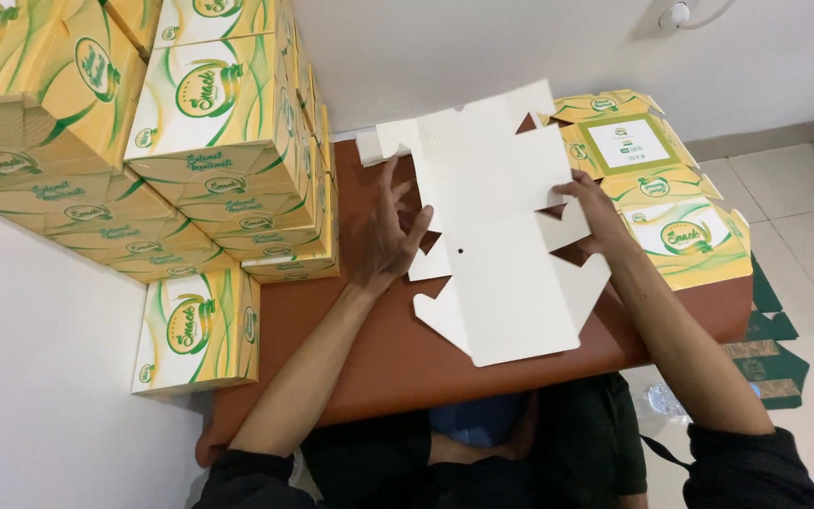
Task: Folding flat cardboard templates into finished snack boxes and stacking them.
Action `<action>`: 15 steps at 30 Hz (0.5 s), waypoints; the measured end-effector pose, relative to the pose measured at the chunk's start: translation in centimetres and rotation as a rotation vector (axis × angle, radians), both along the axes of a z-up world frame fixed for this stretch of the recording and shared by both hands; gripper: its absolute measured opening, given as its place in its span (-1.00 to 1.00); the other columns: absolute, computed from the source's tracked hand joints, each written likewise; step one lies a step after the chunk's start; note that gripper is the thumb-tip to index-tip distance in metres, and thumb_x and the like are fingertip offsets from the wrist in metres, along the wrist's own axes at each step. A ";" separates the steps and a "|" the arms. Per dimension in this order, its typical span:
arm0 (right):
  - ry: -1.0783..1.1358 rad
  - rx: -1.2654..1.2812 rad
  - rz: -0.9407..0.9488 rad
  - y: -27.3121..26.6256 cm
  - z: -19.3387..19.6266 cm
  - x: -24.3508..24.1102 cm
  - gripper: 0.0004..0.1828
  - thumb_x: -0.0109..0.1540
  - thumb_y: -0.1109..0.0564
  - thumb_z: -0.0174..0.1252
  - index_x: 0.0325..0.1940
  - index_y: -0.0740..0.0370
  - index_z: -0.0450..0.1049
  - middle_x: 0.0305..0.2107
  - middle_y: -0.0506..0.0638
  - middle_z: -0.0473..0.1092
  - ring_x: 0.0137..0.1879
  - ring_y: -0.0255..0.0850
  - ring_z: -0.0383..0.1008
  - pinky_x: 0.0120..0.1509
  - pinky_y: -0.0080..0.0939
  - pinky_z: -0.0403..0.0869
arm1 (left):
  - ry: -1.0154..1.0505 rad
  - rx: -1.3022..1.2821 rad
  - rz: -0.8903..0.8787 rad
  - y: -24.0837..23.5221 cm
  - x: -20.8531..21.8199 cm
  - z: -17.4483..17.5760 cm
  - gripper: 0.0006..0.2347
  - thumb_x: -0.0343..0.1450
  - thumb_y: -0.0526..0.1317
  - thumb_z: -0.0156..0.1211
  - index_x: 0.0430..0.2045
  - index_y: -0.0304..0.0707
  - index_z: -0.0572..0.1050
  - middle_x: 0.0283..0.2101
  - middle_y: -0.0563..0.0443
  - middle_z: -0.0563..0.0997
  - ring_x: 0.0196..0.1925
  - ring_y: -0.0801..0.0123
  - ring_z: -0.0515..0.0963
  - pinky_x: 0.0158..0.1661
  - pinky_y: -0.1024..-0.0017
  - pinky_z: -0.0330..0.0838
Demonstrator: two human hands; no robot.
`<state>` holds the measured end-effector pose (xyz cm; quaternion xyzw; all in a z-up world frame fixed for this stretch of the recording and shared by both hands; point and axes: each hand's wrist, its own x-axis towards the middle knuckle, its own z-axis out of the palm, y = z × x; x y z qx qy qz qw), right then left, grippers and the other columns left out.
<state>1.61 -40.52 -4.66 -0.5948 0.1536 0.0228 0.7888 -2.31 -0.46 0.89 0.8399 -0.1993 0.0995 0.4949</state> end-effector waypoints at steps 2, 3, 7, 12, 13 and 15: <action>-0.020 -0.035 0.039 2.3 0.7 -1.0 -0.61 0.26 0.26 0.16 0.18 0.15 0.37 -0.19 0.13 0.54 -0.09 0.06 0.68 0.09 0.12 0.72 | -0.113 0.167 0.104 0.1 -0.7 1.4 -0.27 0.38 -0.11 0.21 0.52 -0.08 0.07 0.22 -0.32 0.64 -0.02 -0.05 0.78 -0.18 0.03 0.66; -0.018 -0.031 0.039 2.3 1.4 -0.7 -0.61 0.26 0.26 0.16 0.18 0.15 0.37 -0.19 0.13 0.54 -0.09 0.06 0.68 0.09 0.12 0.72 | -0.111 0.171 0.104 -0.3 0.3 -0.1 -0.27 0.38 -0.11 0.21 0.52 -0.08 0.07 0.22 -0.32 0.64 -0.02 -0.05 0.78 -0.18 0.03 0.66; -0.036 -0.609 0.198 2.2 3.0 1.5 -0.57 0.34 0.10 0.24 0.28 0.23 0.39 -0.12 0.28 0.54 -0.07 0.08 0.63 -0.02 0.10 0.68 | -0.070 0.088 0.150 -0.4 -0.4 1.3 -0.30 0.30 -0.24 0.17 0.46 -0.06 0.19 0.21 -0.42 0.59 0.12 -0.35 0.67 -0.06 -0.17 0.63; -0.179 -1.050 0.205 4.9 3.7 0.7 -0.54 0.48 -0.25 0.22 -0.14 0.22 0.50 -0.50 0.11 0.50 -0.28 0.03 0.59 -0.20 0.00 0.51 | -0.047 0.192 0.229 0.0 0.7 -0.6 -0.44 0.31 -0.31 0.11 0.31 -0.21 0.37 0.26 -0.40 0.53 0.22 -0.35 0.61 0.04 -0.12 0.58; -0.239 -1.128 0.185 5.2 3.7 0.3 -0.49 0.50 -0.28 0.19 -0.12 0.25 0.48 -0.50 0.16 0.50 -0.26 0.14 0.60 -0.17 0.10 0.51 | -0.095 0.269 0.266 0.2 1.4 -2.0 -0.49 0.31 -0.27 0.16 0.23 -0.24 0.43 0.26 -0.39 0.50 0.24 -0.32 0.59 0.06 -0.14 0.54; -0.285 -1.199 0.174 5.8 4.4 -0.7 -0.45 0.52 -0.31 0.16 -0.10 0.28 0.46 -0.49 0.21 0.50 -0.23 0.26 0.61 -0.15 0.21 0.51 | -0.127 0.354 0.296 0.2 1.6 -2.7 -0.54 0.31 -0.23 0.21 0.15 -0.27 0.50 0.27 -0.37 0.46 0.25 -0.30 0.57 0.09 -0.15 0.51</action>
